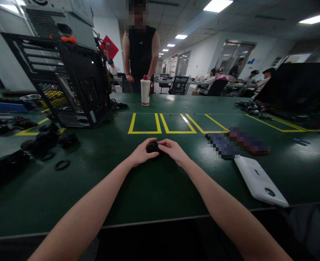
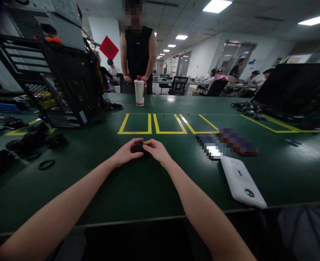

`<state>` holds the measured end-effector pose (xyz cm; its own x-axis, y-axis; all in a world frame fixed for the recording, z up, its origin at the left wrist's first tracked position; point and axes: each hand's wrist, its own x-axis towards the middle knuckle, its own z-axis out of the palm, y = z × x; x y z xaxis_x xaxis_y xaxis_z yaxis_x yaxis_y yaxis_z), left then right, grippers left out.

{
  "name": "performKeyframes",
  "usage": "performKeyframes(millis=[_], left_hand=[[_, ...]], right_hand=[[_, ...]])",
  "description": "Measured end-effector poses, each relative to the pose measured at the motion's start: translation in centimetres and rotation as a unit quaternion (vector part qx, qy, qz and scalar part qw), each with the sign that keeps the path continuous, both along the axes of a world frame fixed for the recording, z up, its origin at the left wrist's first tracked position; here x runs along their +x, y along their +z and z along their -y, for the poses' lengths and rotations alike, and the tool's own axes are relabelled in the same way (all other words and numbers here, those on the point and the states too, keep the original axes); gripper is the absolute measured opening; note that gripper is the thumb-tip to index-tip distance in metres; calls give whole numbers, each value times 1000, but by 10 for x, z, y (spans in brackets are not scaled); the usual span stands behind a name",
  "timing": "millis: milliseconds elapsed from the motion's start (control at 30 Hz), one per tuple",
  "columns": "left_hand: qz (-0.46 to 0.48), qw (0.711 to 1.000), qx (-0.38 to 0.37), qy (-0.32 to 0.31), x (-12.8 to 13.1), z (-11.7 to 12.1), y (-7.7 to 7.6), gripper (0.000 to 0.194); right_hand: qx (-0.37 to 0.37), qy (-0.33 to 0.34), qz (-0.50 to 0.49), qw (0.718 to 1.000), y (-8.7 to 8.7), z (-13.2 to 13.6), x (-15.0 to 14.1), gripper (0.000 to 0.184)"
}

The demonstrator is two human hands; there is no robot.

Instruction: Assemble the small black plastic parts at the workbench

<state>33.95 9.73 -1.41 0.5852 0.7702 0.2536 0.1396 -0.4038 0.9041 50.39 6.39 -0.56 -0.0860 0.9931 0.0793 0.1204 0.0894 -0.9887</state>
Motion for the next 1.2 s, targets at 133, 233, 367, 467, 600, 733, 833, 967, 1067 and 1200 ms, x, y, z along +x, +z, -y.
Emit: performKeyframes(millis=[133,233,367,467,600,733,833,967,1067,1200], left_hand=[[1,1000,-3,1,0,0,0,58],[-6,1000,-3,2,-1,0,1,58],[-12,1000,-3,6,-2,0,1,59],[-9,1000,0,8,-2,0,1,58],[-9,1000,1,5,-1,1,3,58],[-8,1000,-3,8,-1,2,3,59],[-9,1000,0,7,-1,1,1,59],[-7,1000,3,8,-1,0,0,59],[-11,1000,3,4,-1,1,2,59],[-10,1000,-6,6,-1,2,3,59]], right_hand=[[-17,14,-47,999,3,1,0,30],[-44,29,-74,996,5,4,0,41],[-63,38,-33,997,9,6,0,41],[-49,29,0,998,9,6,0,32],[-26,29,-14,999,7,4,2,25],[-26,44,-50,997,4,2,3,32],[-25,55,-51,997,4,1,4,36],[-11,30,-31,999,3,2,1,29],[-2,4,-11,1000,1,1,-1,34],[-11,4,29,1000,-1,-2,0,32]])
